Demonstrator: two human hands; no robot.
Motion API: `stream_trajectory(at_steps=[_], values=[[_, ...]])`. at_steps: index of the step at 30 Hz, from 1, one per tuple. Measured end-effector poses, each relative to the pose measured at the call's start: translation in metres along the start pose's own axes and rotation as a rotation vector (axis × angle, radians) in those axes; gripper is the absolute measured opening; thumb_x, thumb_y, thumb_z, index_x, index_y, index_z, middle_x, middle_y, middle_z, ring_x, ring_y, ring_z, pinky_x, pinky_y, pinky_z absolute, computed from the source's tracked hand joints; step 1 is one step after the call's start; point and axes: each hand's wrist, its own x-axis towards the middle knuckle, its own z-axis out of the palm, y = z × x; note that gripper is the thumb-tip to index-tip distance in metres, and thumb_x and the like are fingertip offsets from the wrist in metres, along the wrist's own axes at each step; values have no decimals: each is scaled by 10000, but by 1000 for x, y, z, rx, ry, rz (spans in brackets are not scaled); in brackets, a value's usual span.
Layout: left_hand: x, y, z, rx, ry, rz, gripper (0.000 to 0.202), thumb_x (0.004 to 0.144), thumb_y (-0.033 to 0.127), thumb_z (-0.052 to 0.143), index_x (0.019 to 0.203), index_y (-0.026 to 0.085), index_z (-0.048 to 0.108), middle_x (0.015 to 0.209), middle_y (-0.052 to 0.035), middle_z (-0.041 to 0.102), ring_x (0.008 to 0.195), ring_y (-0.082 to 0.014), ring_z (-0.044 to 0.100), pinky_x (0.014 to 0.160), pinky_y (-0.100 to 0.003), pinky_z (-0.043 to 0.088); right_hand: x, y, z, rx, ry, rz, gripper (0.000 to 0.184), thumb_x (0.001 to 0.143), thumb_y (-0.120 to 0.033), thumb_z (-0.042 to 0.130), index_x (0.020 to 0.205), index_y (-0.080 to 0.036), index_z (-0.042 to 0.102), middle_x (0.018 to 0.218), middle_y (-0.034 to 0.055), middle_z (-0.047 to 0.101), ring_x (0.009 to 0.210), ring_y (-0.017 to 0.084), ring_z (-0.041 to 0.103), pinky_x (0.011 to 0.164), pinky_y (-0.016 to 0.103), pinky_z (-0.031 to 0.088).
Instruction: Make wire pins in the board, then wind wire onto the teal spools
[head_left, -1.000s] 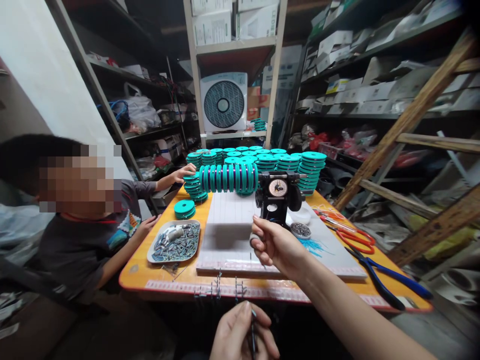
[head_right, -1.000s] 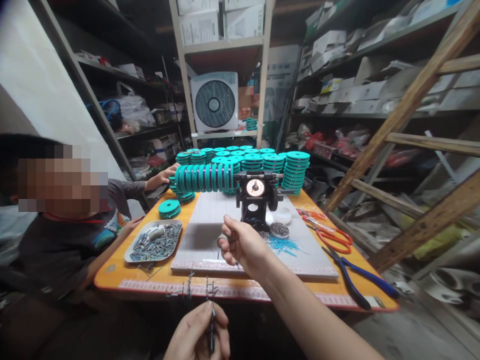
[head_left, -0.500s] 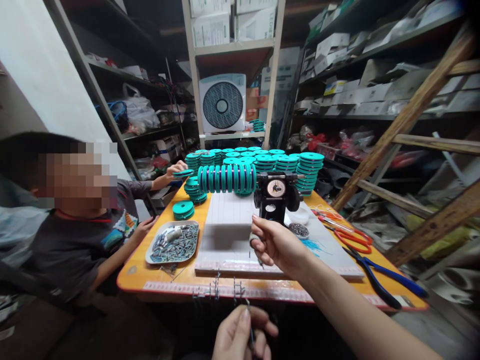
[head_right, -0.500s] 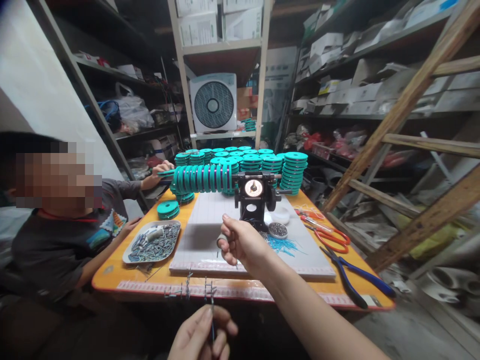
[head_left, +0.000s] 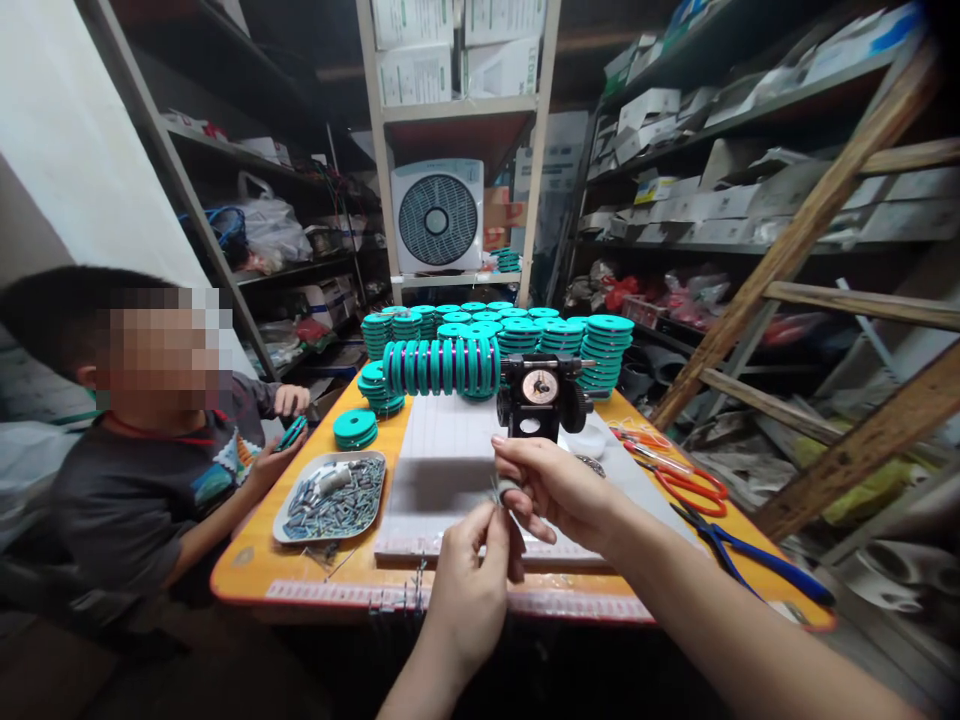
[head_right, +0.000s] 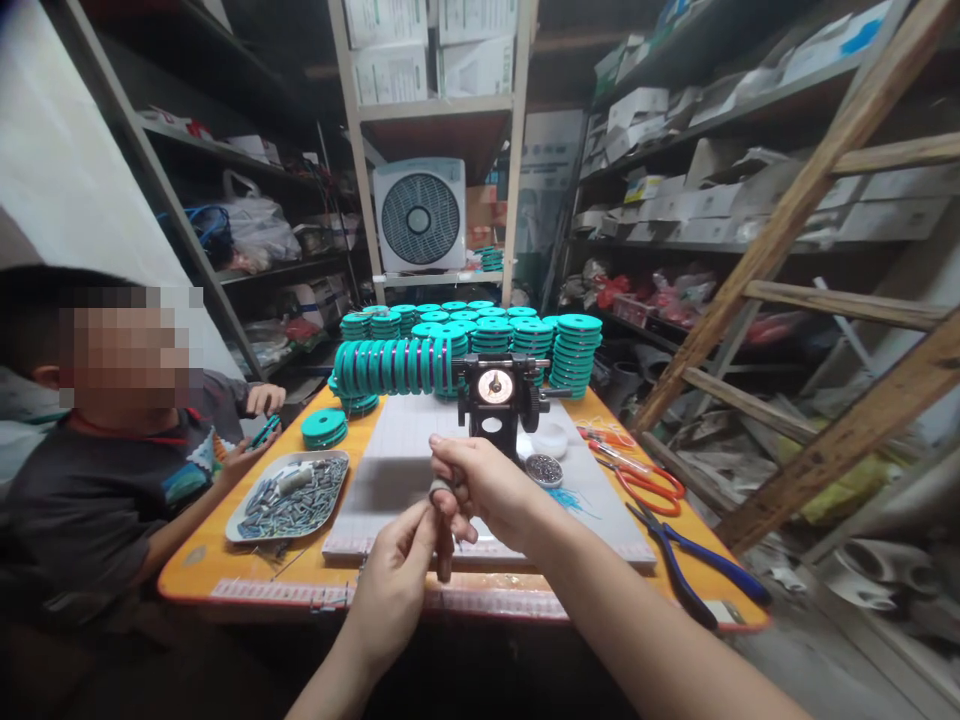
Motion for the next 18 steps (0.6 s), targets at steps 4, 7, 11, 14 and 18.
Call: stream_trajectory(at_steps=[4,7,11,14,18], values=[[-18,-12,3,-117,7,-90,386,947,371,367,648,159,489,512,8,505,497,-116,484,565,-227,369,7,6,-2,76,82,7,339,907,-390,368,630,-196,349,427,-74,416,250,49,345,249,137,222],[-34,-22,4,-282,1,-145,363,928,368,409,682,138,543,521,-30,594,521,-137,560,604,-240,408,10,6,-3,104,106,-3,337,908,-384,366,632,-197,327,431,-80,391,260,42,335,260,130,211],[-48,-36,2,-431,-19,-256,399,854,489,520,720,118,583,588,-86,675,544,-190,642,573,-267,461,12,5,-4,82,91,-11,332,907,-392,386,644,-191,354,451,-69,410,275,38,337,272,133,211],[-53,-42,0,-471,-20,-379,499,741,604,614,711,108,578,624,-111,694,518,-195,658,504,-235,451,12,5,-3,40,90,-31,334,902,-414,399,655,-191,361,465,-69,414,291,37,341,284,133,220],[-58,-53,-2,-528,-17,-406,592,650,652,676,794,84,592,622,-108,692,399,-124,588,403,-167,368,6,13,-1,-87,98,-78,309,900,-458,417,797,-180,503,510,-60,468,332,37,383,333,134,284]])
